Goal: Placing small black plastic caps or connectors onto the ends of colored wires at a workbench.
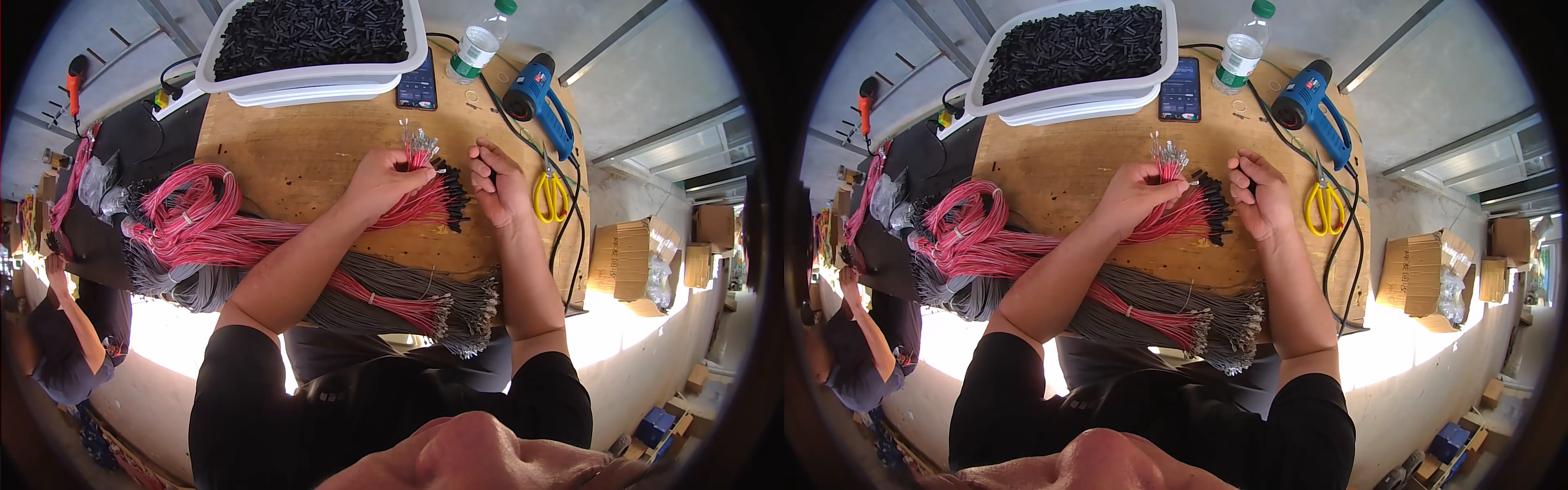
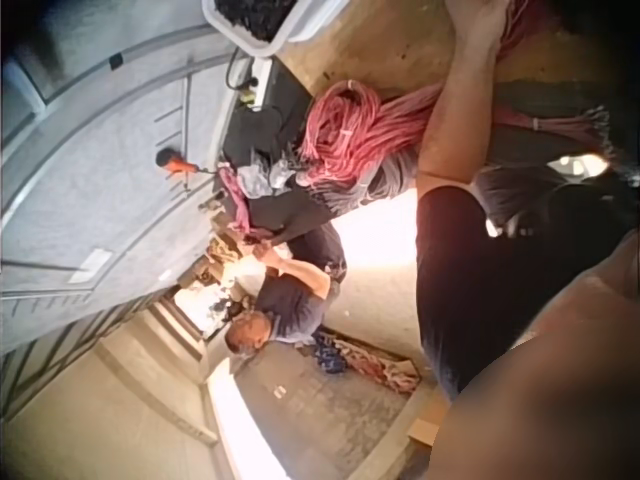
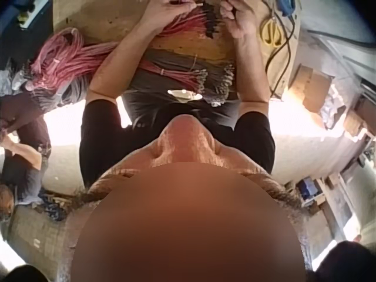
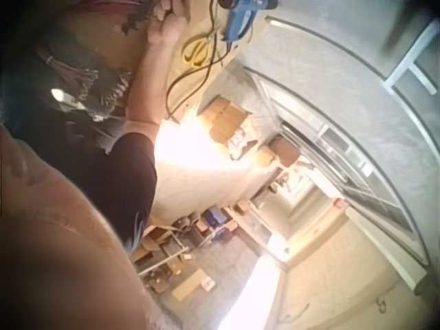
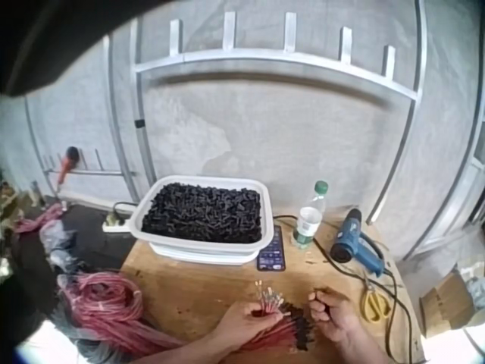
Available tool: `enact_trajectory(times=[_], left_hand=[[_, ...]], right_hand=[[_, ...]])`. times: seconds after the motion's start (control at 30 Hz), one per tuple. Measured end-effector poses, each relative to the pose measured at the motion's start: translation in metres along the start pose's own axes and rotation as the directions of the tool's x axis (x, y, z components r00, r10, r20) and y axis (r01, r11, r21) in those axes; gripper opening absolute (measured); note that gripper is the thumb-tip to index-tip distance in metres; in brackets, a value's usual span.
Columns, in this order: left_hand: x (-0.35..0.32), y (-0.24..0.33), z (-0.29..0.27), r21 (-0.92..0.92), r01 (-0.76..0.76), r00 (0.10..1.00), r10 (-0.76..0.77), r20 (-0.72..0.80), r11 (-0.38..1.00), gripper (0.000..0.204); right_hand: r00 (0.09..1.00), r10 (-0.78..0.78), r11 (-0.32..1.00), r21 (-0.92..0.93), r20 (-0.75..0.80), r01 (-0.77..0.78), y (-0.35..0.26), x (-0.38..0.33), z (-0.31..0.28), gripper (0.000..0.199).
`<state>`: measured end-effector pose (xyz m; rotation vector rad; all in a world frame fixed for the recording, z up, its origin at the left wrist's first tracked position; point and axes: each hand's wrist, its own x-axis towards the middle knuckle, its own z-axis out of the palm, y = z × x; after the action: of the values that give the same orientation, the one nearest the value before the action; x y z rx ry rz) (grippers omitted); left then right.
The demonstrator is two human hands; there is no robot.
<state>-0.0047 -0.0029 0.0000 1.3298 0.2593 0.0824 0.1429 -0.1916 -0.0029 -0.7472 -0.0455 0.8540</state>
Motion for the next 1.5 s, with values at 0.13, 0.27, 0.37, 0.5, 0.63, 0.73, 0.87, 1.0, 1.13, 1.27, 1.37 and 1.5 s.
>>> enact_trajectory(times=[0.13,0.27,0.37,0.5,0.63,0.73,0.87,1.0,1.13,1.27,1.37,1.5], left_hand=[[0.0,0.0,-0.001,-0.017,0.009,1.0,-0.009,-0.002,1.0,0.013],[-0.001,0.003,0.001,-0.028,0.005,1.0,-0.006,-0.019,1.0,0.013],[0.0,0.002,0.0,-0.028,-0.003,1.0,0.002,-0.016,1.0,0.013],[0.0,0.001,-0.001,-0.036,0.006,1.0,-0.007,-0.011,0.999,0.013],[0.0,0.003,0.0,-0.044,0.005,1.0,-0.005,0.005,0.999,0.013],[-0.001,0.003,-0.001,-0.045,0.005,1.0,-0.005,0.0,0.999,0.013],[-0.001,0.005,0.001,-0.053,0.012,1.0,-0.012,-0.007,0.999,0.012],[0.0,0.003,-0.001,-0.056,0.007,1.0,-0.007,0.002,0.998,0.012],[-0.001,0.004,0.0,-0.058,0.019,1.0,-0.02,-0.006,0.998,0.013],[0.0,0.003,-0.001,-0.063,0.003,1.0,-0.003,0.002,0.998,0.013],[0.0,0.003,0.0,-0.087,0.009,1.0,-0.009,-0.001,0.996,0.013],[0.0,0.003,-0.001,-0.109,0.024,1.0,-0.026,-0.012,0.994,0.013]], right_hand=[[1.0,0.007,1.0,-0.027,0.006,-0.006,0.0,-0.001,0.002,0.018],[1.0,0.026,0.999,-0.033,0.013,-0.025,0.001,0.001,-0.002,0.019],[0.993,0.071,0.994,0.076,0.096,-0.079,0.001,0.003,-0.007,0.02],[0.998,0.057,0.995,0.079,0.008,-0.057,0.002,0.007,-0.007,0.021],[0.995,0.077,0.993,0.088,0.063,-0.082,0.001,0.006,-0.013,0.018],[0.994,0.093,0.99,0.101,0.059,-0.099,0.0,0.004,-0.003,0.015],[0.995,0.08,0.987,0.133,0.059,-0.087,0.0,0.004,-0.009,0.015],[0.989,0.109,0.984,0.127,0.102,-0.122,0.0,0.003,-0.007,0.019],[0.992,0.085,0.983,0.156,0.091,-0.099,0.003,0.001,-0.004,0.022],[0.979,0.093,0.984,0.136,0.184,-0.119,0.003,0.0,-0.01,0.024],[0.977,0.122,0.992,-0.004,0.173,-0.123,0.004,-0.001,-0.007,0.025],[0.994,0.105,0.99,-0.096,0.036,-0.101,0.002,-0.003,0.004,0.028]])
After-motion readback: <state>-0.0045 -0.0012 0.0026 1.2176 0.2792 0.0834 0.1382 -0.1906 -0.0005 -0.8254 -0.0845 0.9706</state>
